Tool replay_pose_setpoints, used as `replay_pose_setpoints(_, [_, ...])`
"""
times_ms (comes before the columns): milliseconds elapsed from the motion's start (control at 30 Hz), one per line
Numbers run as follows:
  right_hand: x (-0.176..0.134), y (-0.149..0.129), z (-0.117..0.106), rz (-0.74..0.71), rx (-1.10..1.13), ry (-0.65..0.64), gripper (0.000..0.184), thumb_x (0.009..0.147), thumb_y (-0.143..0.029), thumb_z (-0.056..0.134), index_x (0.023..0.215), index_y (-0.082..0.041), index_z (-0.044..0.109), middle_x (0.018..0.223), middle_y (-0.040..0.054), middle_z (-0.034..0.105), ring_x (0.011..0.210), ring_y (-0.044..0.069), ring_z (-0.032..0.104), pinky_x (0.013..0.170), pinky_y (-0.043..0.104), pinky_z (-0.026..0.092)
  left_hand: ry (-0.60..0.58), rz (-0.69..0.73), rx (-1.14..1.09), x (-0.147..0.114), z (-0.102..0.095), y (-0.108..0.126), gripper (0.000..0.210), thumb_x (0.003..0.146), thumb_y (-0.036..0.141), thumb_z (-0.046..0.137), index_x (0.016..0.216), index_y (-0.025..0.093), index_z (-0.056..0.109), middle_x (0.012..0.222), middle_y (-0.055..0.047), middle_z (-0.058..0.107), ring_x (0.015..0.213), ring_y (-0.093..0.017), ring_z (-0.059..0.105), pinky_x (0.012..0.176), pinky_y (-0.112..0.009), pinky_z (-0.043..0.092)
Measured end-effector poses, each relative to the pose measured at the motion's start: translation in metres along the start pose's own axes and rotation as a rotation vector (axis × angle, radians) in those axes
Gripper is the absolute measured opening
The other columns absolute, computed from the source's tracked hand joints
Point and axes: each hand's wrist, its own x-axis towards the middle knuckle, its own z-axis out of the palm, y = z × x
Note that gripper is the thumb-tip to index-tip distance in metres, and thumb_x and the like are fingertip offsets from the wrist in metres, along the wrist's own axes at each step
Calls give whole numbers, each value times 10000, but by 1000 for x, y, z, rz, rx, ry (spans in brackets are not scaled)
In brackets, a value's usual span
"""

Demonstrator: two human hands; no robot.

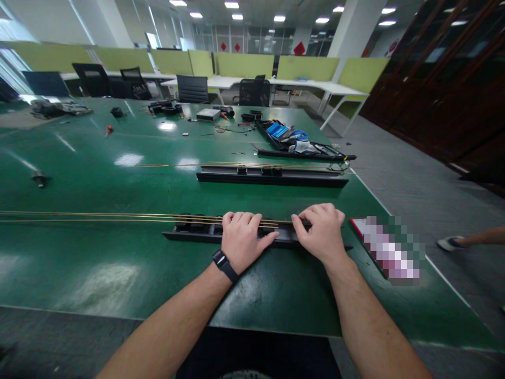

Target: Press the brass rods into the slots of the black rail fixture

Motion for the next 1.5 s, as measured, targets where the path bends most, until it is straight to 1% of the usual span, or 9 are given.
replay_pose_setpoints(67, [0,-4,0,-28,15,-2,306,946,-450,605,750,-231,688,869,73,728,1027,288,530,928,497,285,2,1,-2,0,0,0,482,908,656,635,1103,223,714,1061,-101,763,1029,-290,652,1005,-501,356])
replay_pose_setpoints(200, [-1,-7,3,-67,9,-21,348,971,-467,587,734,-230,683,866,67,728,1034,282,530,936,495,281,5,2,1,0,0,0,487,913,655,628,1106,216,712,1061,-102,761,1035,-292,654,1001,-502,360])
replay_pose_setpoints(467, [-1,3,1,-15,-42,17,354,956,-411,588,668,-215,646,851,68,709,1004,278,514,895,481,277,4,-3,2,0,0,0,497,911,663,625,1108,215,712,1058,-103,758,1040,-289,654,1006,-497,361])
replay_pose_setpoints(667, [0,-2,1,-33,-20,4,340,963,-433,590,715,-217,676,858,62,715,1008,268,523,919,473,270,6,-1,2,0,0,0,501,914,659,626,1108,205,710,1057,-96,758,1036,-283,657,1001,-495,361])
replay_pose_setpoints(833, [0,-7,2,-59,-52,-15,386,974,-446,594,674,-211,660,834,50,710,1004,253,517,920,458,257,2,5,15,0,0,0,512,912,663,624,1120,204,714,1057,-92,760,1031,-281,657,997,-499,363])
replay_pose_setpoints(1100, [1,2,-2,-8,-118,16,381,935,-401,621,610,-201,618,827,50,688,1000,252,505,902,450,256,8,3,13,0,0,0,511,910,669,627,1112,208,711,1053,-94,760,1032,-284,656,1006,-498,358])
replay_pose_setpoints(1200, [1,2,-1,1,-119,17,361,929,-388,621,621,-201,618,828,50,688,1002,250,507,908,450,257,7,3,10,0,0,0,511,913,669,621,1112,206,710,1052,-93,759,1035,-284,656,1002,-497,358])
replay_pose_setpoints(1333, [0,-3,2,-28,-88,19,353,955,-427,606,681,-210,658,835,45,698,1007,247,512,928,451,255,9,8,7,0,0,0,507,914,662,625,1110,202,711,1054,-93,759,1028,-280,657,999,-495,360])
replay_pose_setpoints(1500, [0,-4,4,-69,-87,21,389,966,-420,598,646,-204,641,821,43,702,1000,242,517,922,447,256,7,9,6,1,0,0,512,921,668,610,1115,204,707,1058,-97,758,1034,-284,658,1001,-496,359])
